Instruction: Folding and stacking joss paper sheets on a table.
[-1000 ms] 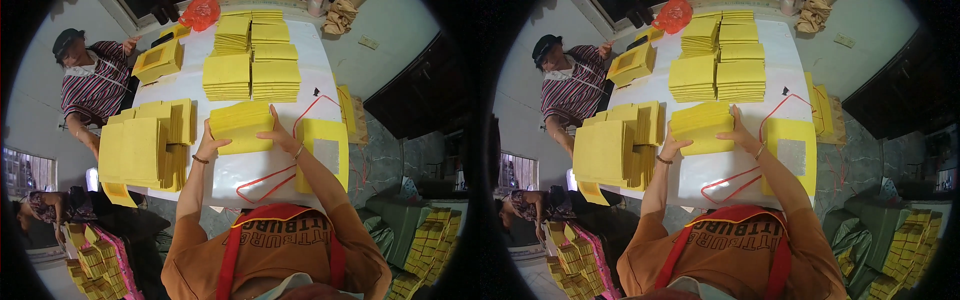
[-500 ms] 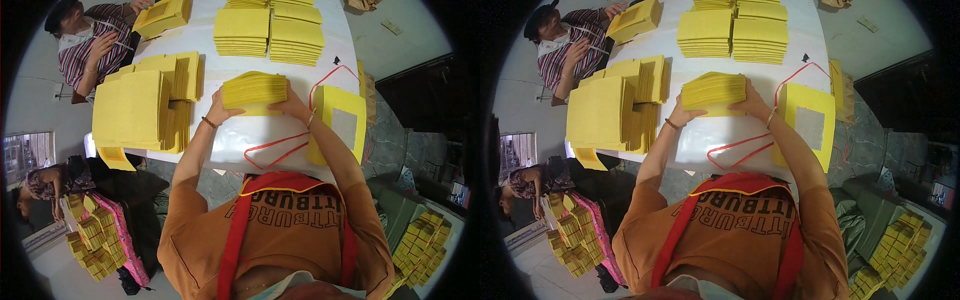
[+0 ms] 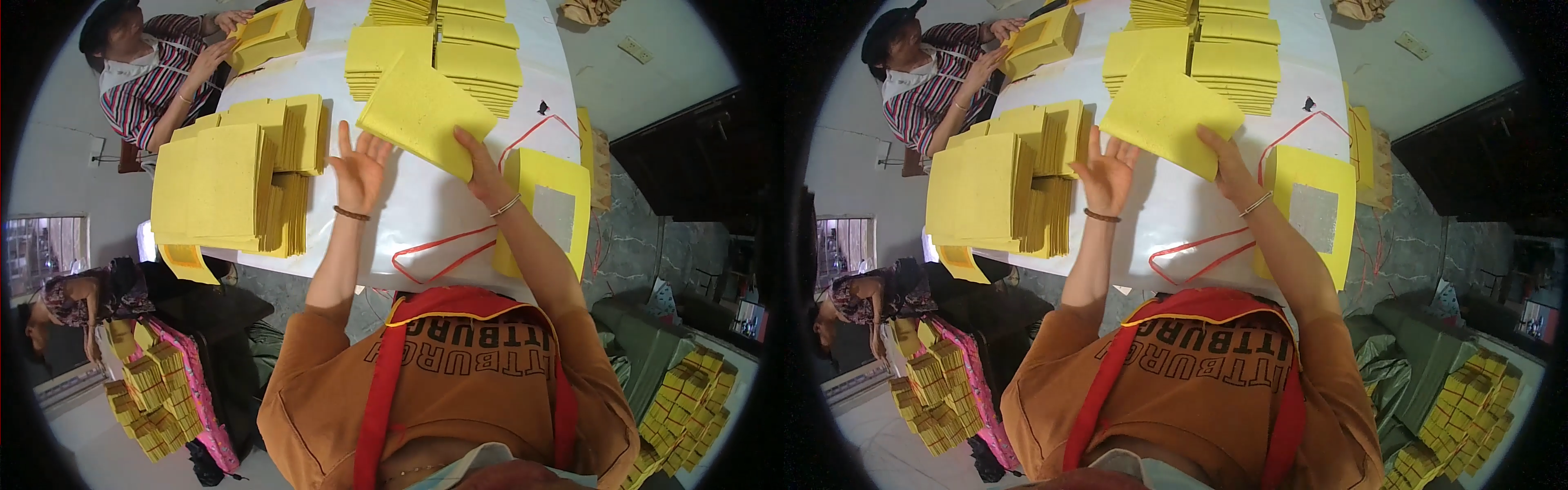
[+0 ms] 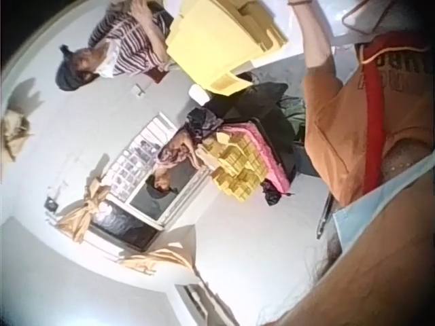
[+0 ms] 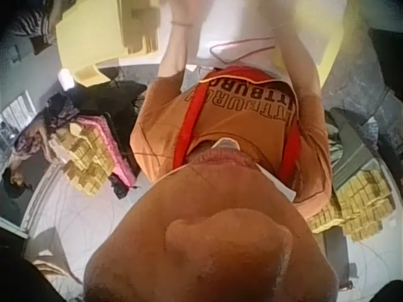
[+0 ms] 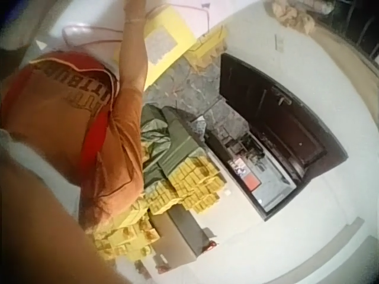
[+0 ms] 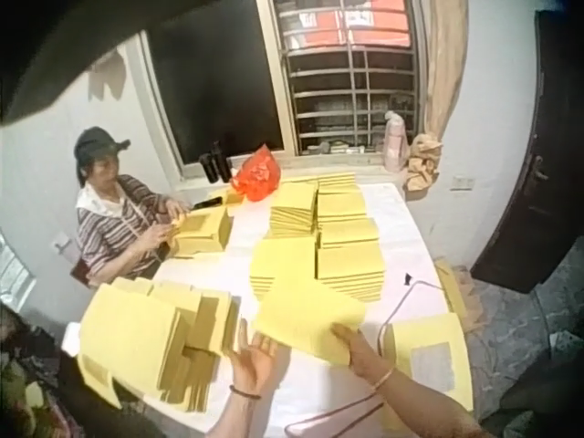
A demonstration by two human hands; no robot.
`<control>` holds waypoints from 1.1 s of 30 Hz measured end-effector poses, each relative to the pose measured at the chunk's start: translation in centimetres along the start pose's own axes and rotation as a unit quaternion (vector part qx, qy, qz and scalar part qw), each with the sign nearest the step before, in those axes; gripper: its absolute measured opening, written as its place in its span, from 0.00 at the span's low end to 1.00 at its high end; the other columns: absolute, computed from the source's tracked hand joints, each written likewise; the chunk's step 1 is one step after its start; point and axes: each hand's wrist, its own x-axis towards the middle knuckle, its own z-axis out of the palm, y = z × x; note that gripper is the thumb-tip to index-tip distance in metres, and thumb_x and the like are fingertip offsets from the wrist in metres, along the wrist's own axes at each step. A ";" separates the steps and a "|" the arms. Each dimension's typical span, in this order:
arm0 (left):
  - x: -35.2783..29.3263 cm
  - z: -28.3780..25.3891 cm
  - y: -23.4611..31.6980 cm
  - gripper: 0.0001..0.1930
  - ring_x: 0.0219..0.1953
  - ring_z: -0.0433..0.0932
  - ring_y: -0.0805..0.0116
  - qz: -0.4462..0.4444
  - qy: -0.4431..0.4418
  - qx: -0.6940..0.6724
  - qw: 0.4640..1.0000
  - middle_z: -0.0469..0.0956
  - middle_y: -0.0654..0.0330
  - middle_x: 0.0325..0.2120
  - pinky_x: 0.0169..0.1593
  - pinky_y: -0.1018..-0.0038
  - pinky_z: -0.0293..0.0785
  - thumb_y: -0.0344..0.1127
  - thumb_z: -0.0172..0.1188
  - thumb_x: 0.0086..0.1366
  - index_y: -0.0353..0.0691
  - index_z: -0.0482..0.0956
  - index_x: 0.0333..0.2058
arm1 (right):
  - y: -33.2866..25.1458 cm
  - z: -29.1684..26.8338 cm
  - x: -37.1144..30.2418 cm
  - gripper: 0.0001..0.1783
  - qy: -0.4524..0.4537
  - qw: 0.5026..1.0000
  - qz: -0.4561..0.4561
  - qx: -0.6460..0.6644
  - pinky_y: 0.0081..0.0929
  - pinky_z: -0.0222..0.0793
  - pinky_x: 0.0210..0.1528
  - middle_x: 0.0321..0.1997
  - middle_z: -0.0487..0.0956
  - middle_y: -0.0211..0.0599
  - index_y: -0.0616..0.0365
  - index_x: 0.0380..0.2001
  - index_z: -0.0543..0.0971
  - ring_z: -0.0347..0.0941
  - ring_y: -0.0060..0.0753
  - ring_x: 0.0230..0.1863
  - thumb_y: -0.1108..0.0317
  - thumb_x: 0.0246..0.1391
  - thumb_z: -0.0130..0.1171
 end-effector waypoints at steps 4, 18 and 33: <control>0.1 4.6 -3.4 0.44 0.59 0.59 0.61 -0.010 0.116 0.282 0.952 0.57 0.55 0.57 0.62 0.65 0.54 0.29 0.61 0.51 0.45 0.43 0.63 | 2.2 0.7 -0.5 0.31 -0.001 0.997 -0.053 0.061 0.28 0.63 0.56 0.55 0.67 0.33 0.55 0.57 0.60 0.64 0.27 0.56 0.64 0.52 0.59; -3.2 -6.2 -2.5 0.53 0.61 0.55 0.61 -0.189 -0.047 0.571 0.798 0.56 0.52 0.58 0.62 0.67 0.54 0.31 0.72 0.38 0.35 0.46 0.60 | 1.5 -2.5 1.3 0.62 -0.209 0.917 0.018 -0.340 0.32 0.43 0.67 0.65 0.51 0.37 0.56 0.65 0.40 0.44 0.34 0.67 0.66 0.33 0.72; 1.9 5.6 -1.7 0.30 0.48 0.72 0.62 -0.156 0.176 0.130 0.963 0.71 0.54 0.47 0.51 0.68 0.71 0.32 0.60 0.53 0.33 0.61 0.55 | -2.6 0.4 -1.8 0.48 -0.042 0.984 -0.045 -0.168 0.32 0.44 0.66 0.66 0.52 0.43 0.62 0.65 0.43 0.46 0.33 0.67 0.55 0.52 0.59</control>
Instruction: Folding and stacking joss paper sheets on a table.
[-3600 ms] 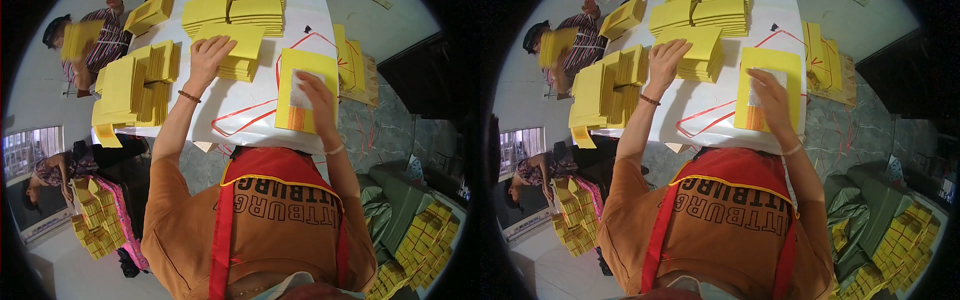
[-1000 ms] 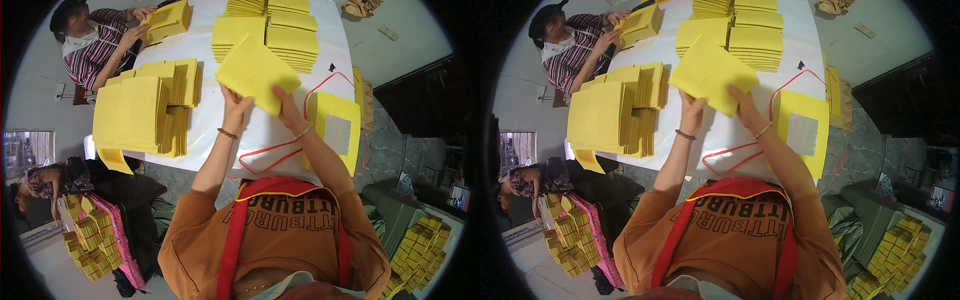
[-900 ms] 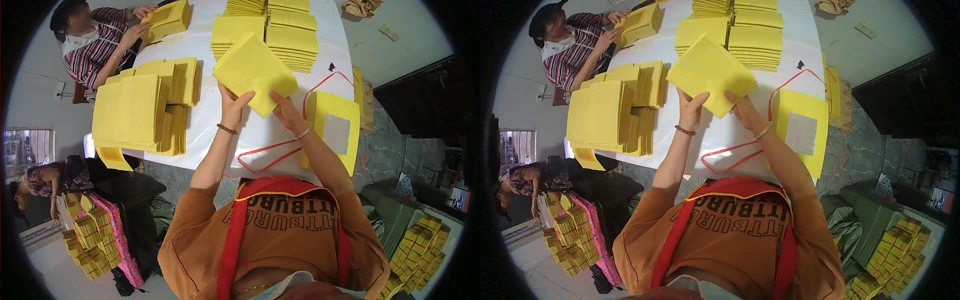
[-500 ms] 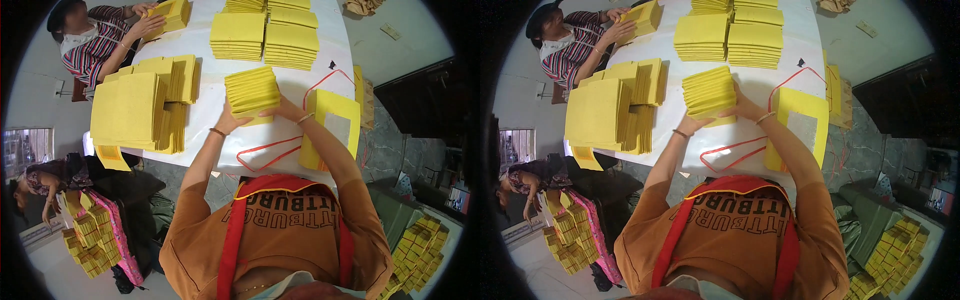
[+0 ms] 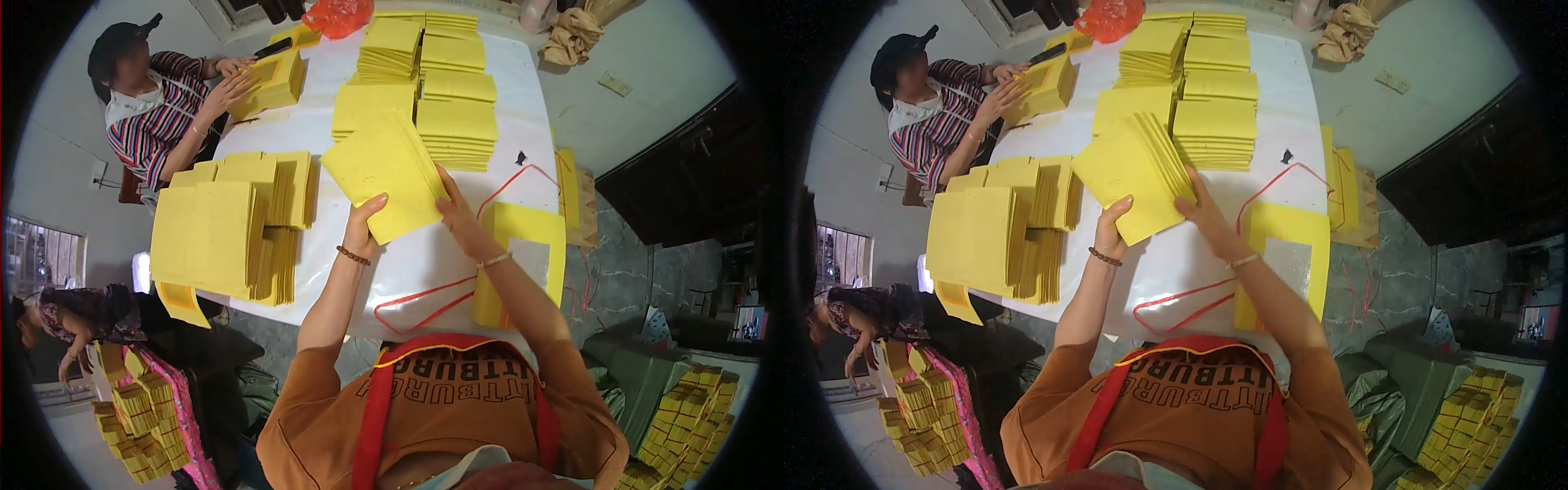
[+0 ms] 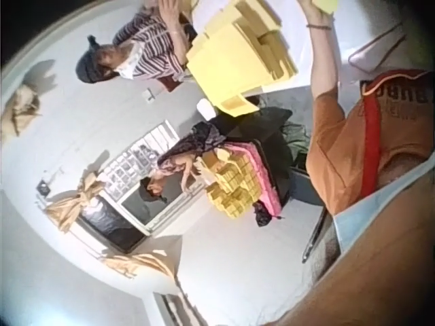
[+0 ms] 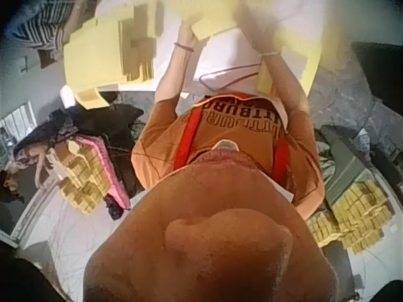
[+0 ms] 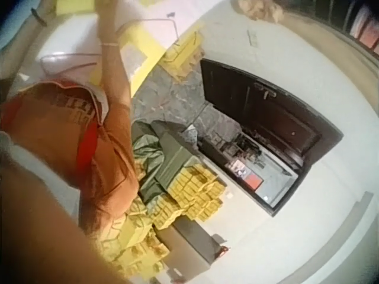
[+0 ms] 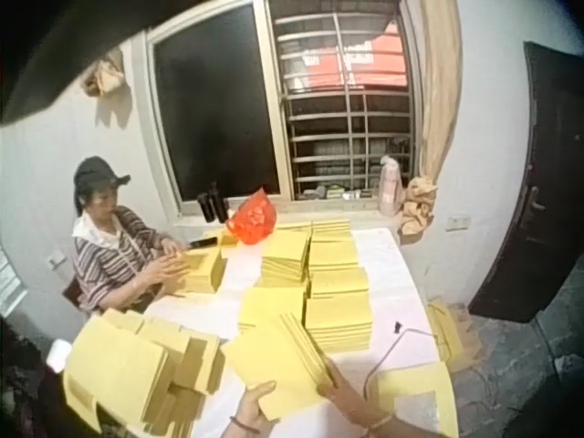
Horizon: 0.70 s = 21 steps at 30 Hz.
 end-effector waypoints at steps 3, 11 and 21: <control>1.6 1.8 1.1 0.30 0.48 0.73 0.63 -0.029 -0.017 0.099 0.995 0.72 0.54 0.46 0.51 0.69 0.71 0.33 0.61 0.53 0.33 0.62 0.54 | -1.1 -1.6 0.0 0.47 0.015 0.999 -0.025 -0.029 0.31 0.43 0.66 0.66 0.54 0.43 0.59 0.65 0.44 0.48 0.34 0.66 0.55 0.51 0.59; 5.6 6.2 1.1 0.30 0.48 0.73 0.66 -0.089 -0.133 0.153 0.975 0.72 0.55 0.46 0.48 0.72 0.72 0.32 0.62 0.53 0.33 0.62 0.54 | -7.2 -4.3 0.4 0.41 0.019 0.999 0.010 -0.043 0.29 0.51 0.62 0.59 0.64 0.41 0.61 0.63 0.53 0.58 0.33 0.61 0.62 0.49 0.60; 9.1 4.9 -1.1 0.30 0.50 0.68 0.70 0.036 -0.034 0.262 0.964 0.63 0.58 0.54 0.50 0.75 0.68 0.41 0.53 0.64 0.37 0.53 0.60 | -12.0 -11.2 11.1 0.26 0.109 0.983 0.049 0.136 0.30 0.70 0.45 0.47 0.73 0.38 0.58 0.49 0.68 0.71 0.31 0.46 0.57 0.49 0.57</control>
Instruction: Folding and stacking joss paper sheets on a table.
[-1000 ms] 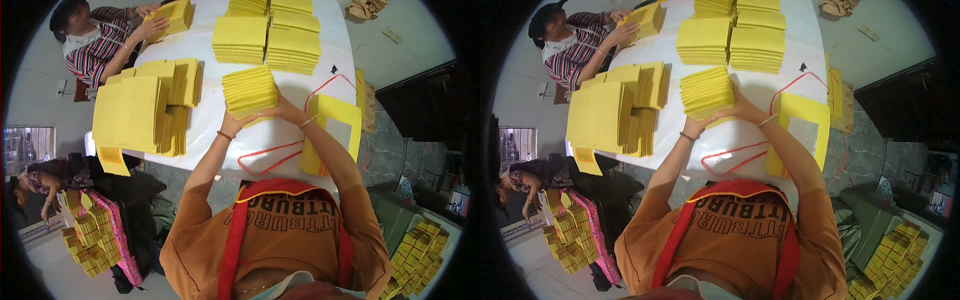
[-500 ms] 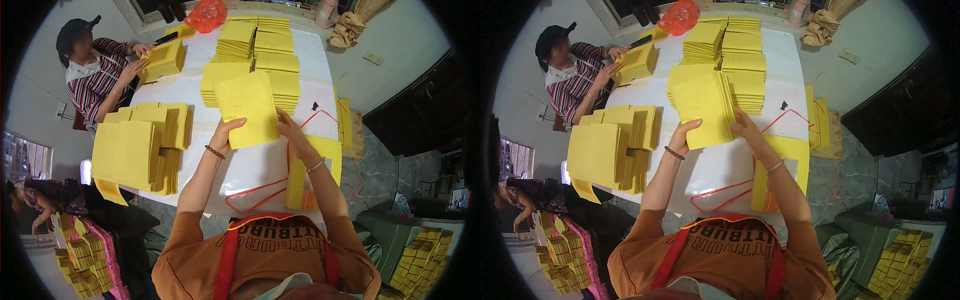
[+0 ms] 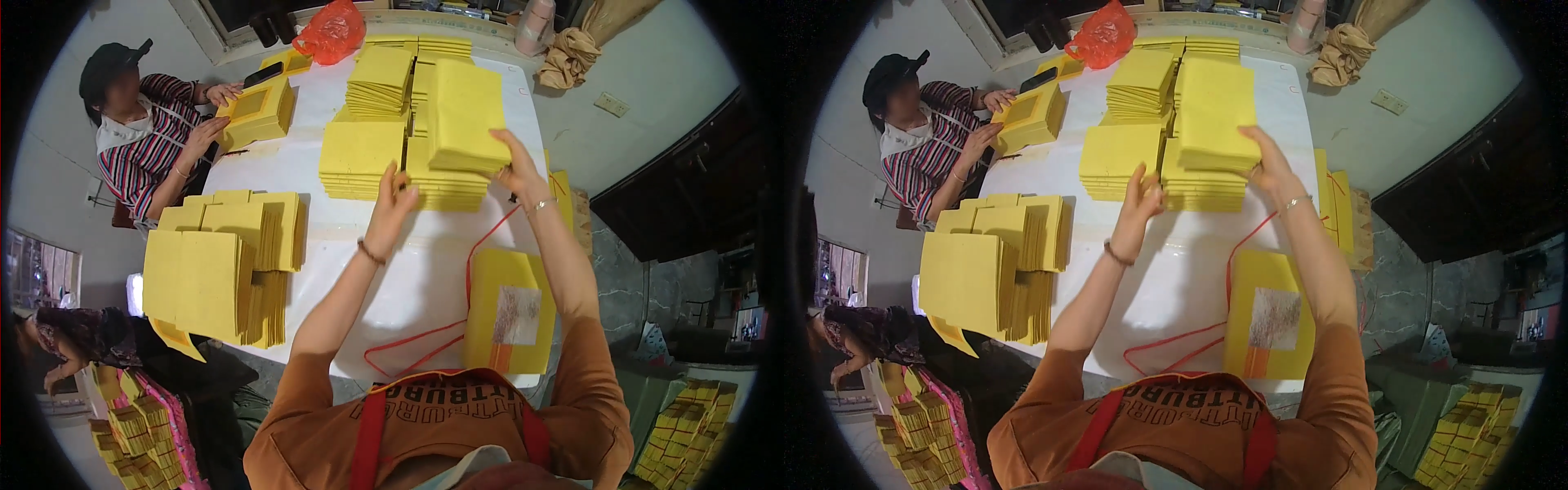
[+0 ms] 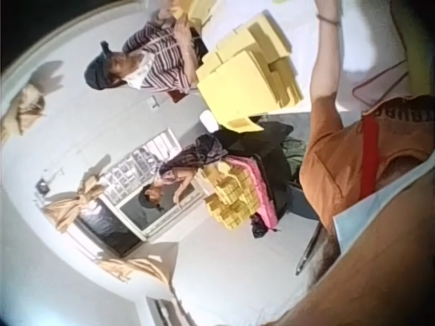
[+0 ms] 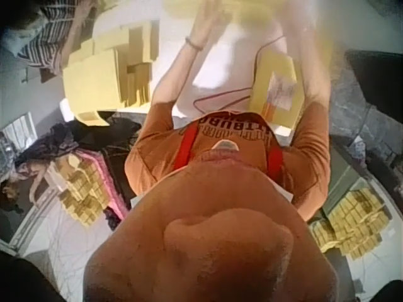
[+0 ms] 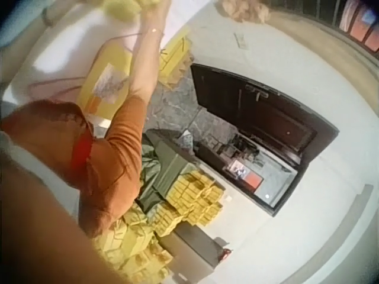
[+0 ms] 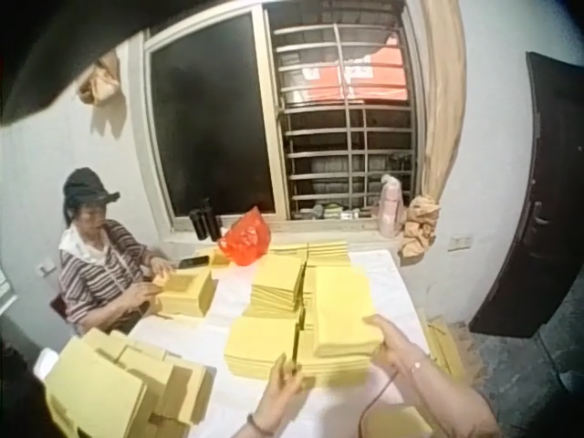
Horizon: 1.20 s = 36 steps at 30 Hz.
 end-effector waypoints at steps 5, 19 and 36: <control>-5.9 -4.1 -9.1 0.20 0.41 0.72 0.79 -0.030 0.017 0.094 0.995 0.76 0.61 0.39 0.47 0.80 0.68 0.31 0.56 0.62 0.36 0.68 0.53 | -4.2 -2.0 10.0 0.23 0.025 0.999 0.016 0.038 0.40 0.69 0.49 0.44 0.74 0.40 0.59 0.45 0.71 0.72 0.38 0.46 0.59 0.47 0.59; -10.4 -8.4 -11.9 0.17 0.33 0.75 0.77 -0.147 0.081 0.010 0.986 0.76 0.62 0.36 0.34 0.82 0.72 0.26 0.52 0.63 0.39 0.69 0.51 | -1.6 -3.2 20.5 0.24 0.028 0.998 0.055 0.019 0.40 0.71 0.49 0.42 0.75 0.43 0.62 0.43 0.71 0.73 0.40 0.42 0.60 0.45 0.61; -10.5 -8.2 -12.0 0.15 0.30 0.76 0.76 -0.126 0.128 -0.014 0.984 0.75 0.63 0.35 0.31 0.82 0.72 0.27 0.50 0.64 0.39 0.70 0.50 | -2.4 -2.6 20.0 0.24 0.027 0.998 0.043 -0.023 0.35 0.73 0.47 0.42 0.75 0.45 0.66 0.43 0.71 0.74 0.39 0.43 0.59 0.48 0.61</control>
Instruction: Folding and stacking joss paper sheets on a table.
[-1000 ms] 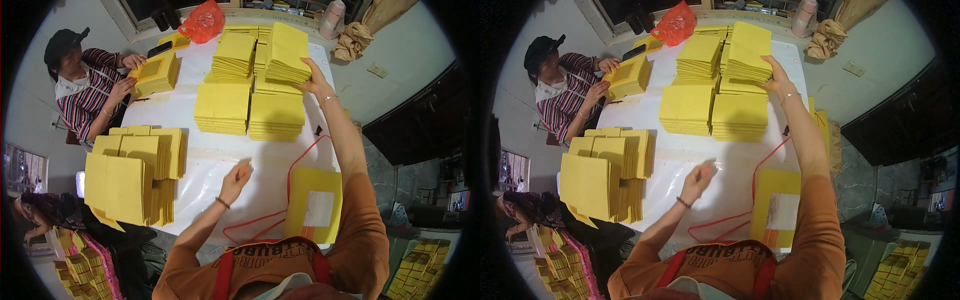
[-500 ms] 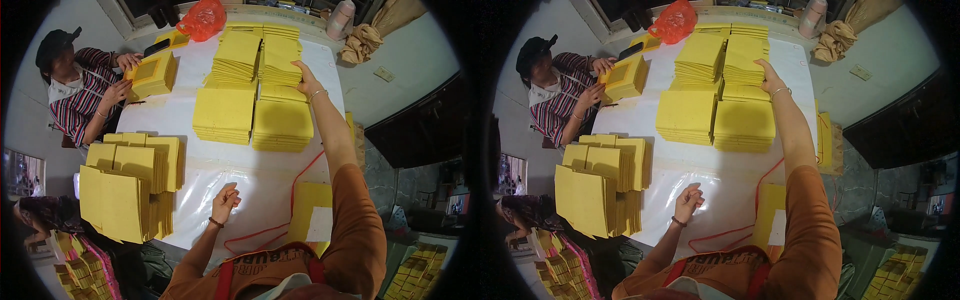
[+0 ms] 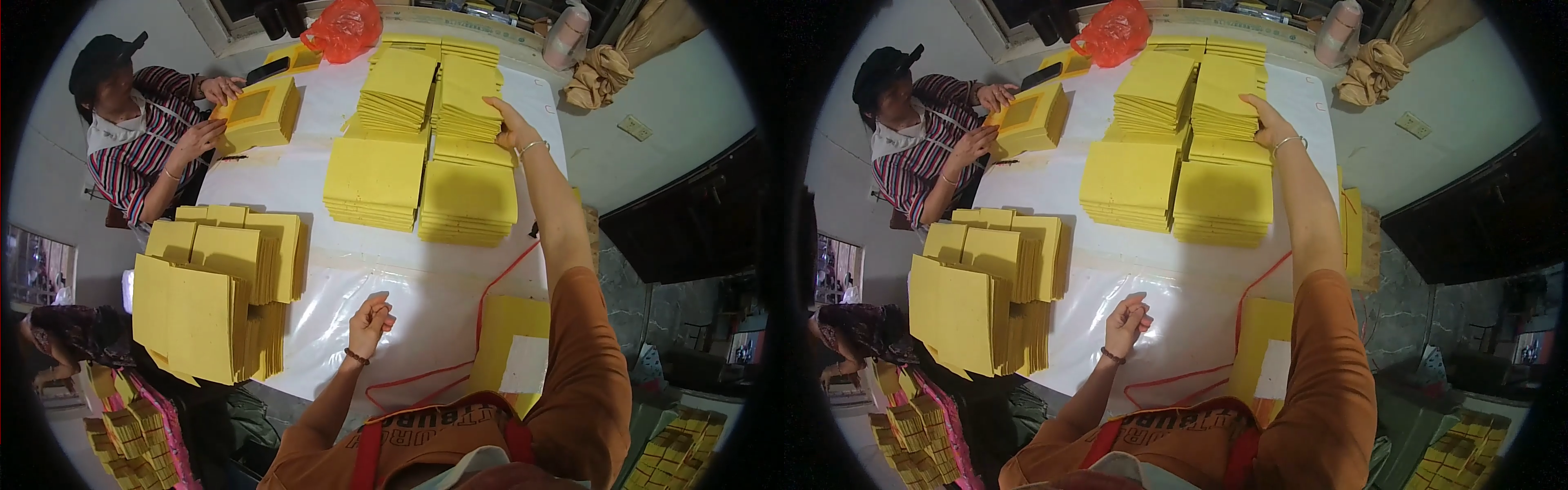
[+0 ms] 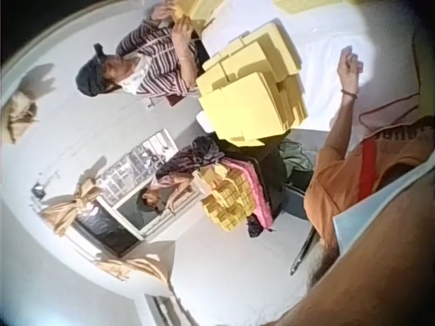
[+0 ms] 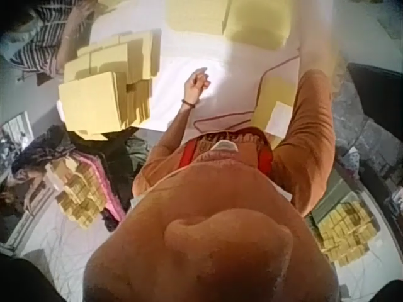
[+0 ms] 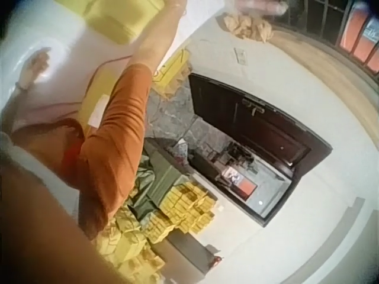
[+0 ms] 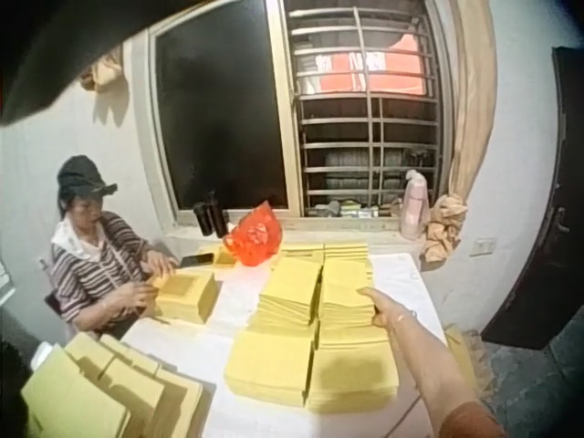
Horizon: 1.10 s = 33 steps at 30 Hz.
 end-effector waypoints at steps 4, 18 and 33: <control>-0.2 -0.1 -0.3 0.15 0.29 0.76 0.76 0.025 0.008 0.006 1.000 0.75 0.63 0.34 0.30 0.82 0.72 0.27 0.50 0.64 0.38 0.71 0.50 | -0.8 1.1 -1.1 0.32 0.018 0.998 0.023 -0.058 0.36 0.74 0.43 0.44 0.72 0.45 0.62 0.47 0.68 0.73 0.40 0.39 0.51 0.46 0.63; 0.2 0.5 -0.6 0.13 0.26 0.73 0.76 0.033 0.011 -0.021 0.999 0.74 0.60 0.32 0.28 0.82 0.68 0.27 0.50 0.64 0.33 0.71 0.48 | -0.5 -6.1 -17.3 0.36 0.063 0.970 -0.087 -0.218 0.33 0.61 0.51 0.58 0.63 0.30 0.49 0.59 0.62 0.61 0.31 0.56 0.47 0.50 0.58; -10.2 10.6 -2.3 0.30 0.57 0.61 0.71 -0.024 -0.148 0.061 0.987 0.62 0.57 0.57 0.56 0.77 0.59 0.53 0.40 0.68 0.39 0.53 0.62 | 22.0 -19.5 -41.9 0.24 0.106 0.991 -0.087 -0.005 0.27 0.59 0.52 0.53 0.69 0.31 0.56 0.55 0.66 0.63 0.27 0.53 0.53 0.61 0.45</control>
